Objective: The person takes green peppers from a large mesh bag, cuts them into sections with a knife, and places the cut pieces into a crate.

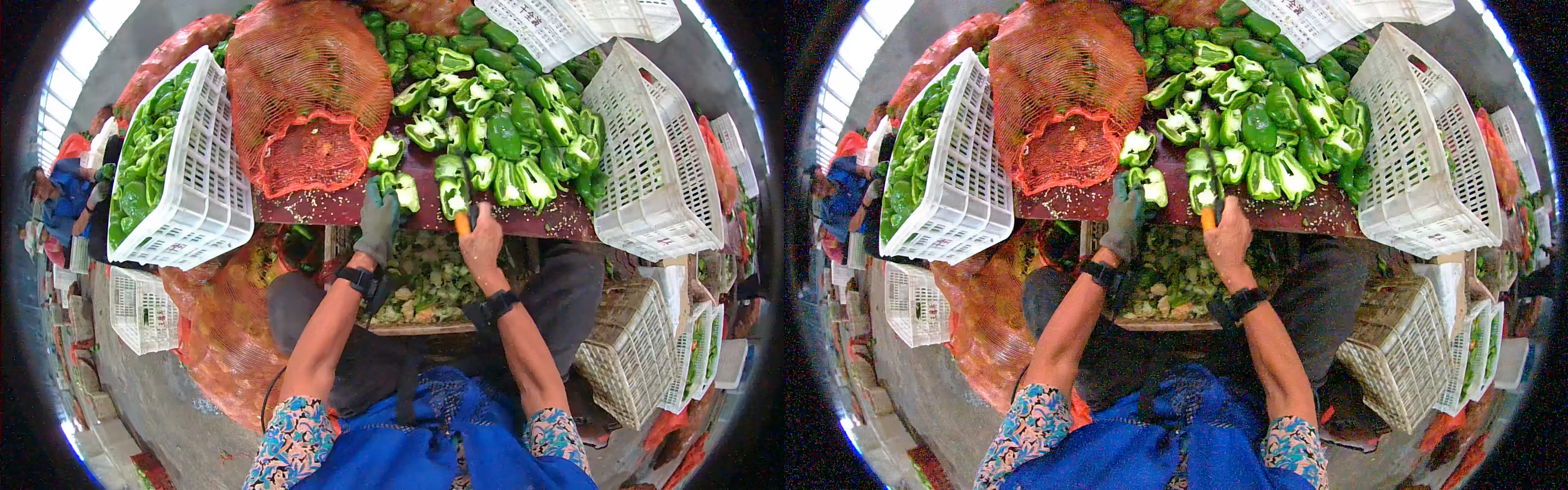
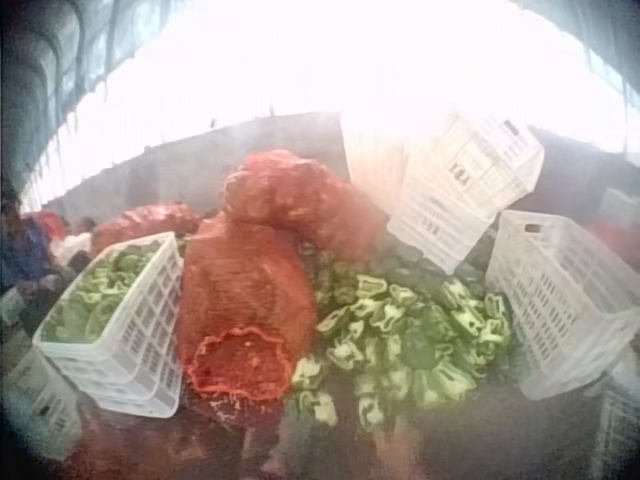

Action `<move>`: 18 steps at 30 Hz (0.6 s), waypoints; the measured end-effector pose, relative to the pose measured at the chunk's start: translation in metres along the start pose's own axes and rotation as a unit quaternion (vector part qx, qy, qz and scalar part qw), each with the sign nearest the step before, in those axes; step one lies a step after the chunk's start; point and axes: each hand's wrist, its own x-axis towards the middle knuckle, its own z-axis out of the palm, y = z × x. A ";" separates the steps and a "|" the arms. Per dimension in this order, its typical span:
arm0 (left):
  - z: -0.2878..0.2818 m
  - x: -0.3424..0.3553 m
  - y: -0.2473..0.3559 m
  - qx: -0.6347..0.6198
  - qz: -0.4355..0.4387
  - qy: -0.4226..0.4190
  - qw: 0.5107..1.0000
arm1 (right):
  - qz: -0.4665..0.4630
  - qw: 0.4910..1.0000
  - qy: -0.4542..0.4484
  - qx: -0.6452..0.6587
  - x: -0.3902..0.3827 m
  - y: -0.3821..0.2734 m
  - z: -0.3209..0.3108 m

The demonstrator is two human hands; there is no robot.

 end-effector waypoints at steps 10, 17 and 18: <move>0.015 -0.010 0.006 0.061 0.134 -0.020 0.989 | -0.005 0.993 0.043 0.107 0.025 0.010 0.032; 0.021 -0.020 0.012 -0.072 0.040 -0.040 0.996 | 0.007 0.989 0.033 0.143 0.026 0.009 0.024; 0.021 -0.020 0.014 -0.076 0.052 -0.031 0.995 | -0.011 0.990 0.027 0.139 0.027 0.010 0.023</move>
